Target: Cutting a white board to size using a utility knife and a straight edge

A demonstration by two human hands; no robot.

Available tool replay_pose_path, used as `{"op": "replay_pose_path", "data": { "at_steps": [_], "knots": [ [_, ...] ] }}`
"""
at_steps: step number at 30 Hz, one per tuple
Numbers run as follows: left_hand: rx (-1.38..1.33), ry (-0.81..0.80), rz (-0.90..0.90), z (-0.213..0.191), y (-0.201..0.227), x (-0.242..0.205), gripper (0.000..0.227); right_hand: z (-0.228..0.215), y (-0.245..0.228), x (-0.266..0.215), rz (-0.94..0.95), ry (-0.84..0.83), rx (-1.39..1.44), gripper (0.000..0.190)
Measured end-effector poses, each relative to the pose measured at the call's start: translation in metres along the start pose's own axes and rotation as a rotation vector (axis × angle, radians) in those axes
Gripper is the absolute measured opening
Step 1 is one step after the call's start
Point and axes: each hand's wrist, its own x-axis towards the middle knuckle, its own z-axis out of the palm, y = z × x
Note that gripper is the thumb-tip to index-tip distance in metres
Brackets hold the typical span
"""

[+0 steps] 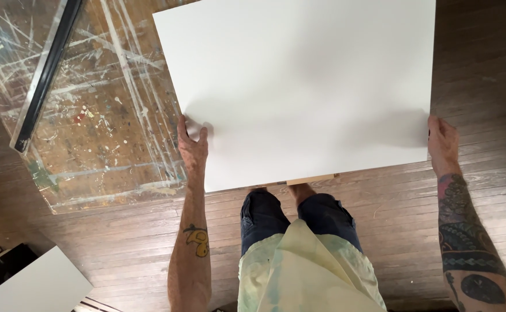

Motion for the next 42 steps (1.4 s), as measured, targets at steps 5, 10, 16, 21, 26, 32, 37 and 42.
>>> {"op": "replay_pose_path", "data": {
  "at_steps": [5,10,16,21,26,32,37,42],
  "knots": [
    [-0.057,-0.045,-0.034,-0.009,0.015,0.001,0.069,-0.001,0.006,0.003,0.023,0.052,0.039,0.054],
    [-0.056,-0.092,-0.116,-0.004,0.019,0.001,0.082,0.003,0.031,0.020,0.025,0.081,0.094,0.050],
    [0.050,-0.094,0.029,0.010,-0.013,0.003,0.087,0.007,0.050,0.033,-0.040,0.090,0.174,0.023],
    [0.129,-0.103,-0.005,0.011,-0.007,0.000,0.079,0.004,0.051,0.035,-0.040,0.018,0.101,0.027],
    [0.097,-0.050,0.013,0.019,-0.020,-0.003,0.083,-0.011,0.004,0.007,-0.015,-0.049,-0.018,0.043],
    [0.126,0.001,0.123,0.011,-0.025,0.011,0.073,-0.016,0.071,0.032,-0.085,-0.075,-0.058,0.050],
    [-0.031,-0.081,0.082,-0.052,-0.020,0.062,0.066,-0.048,0.133,0.024,-0.200,0.146,-0.303,0.053],
    [0.325,0.203,0.238,-0.116,-0.112,0.190,0.098,-0.038,0.174,0.006,-0.081,0.167,-0.268,0.047]
  ]
}}
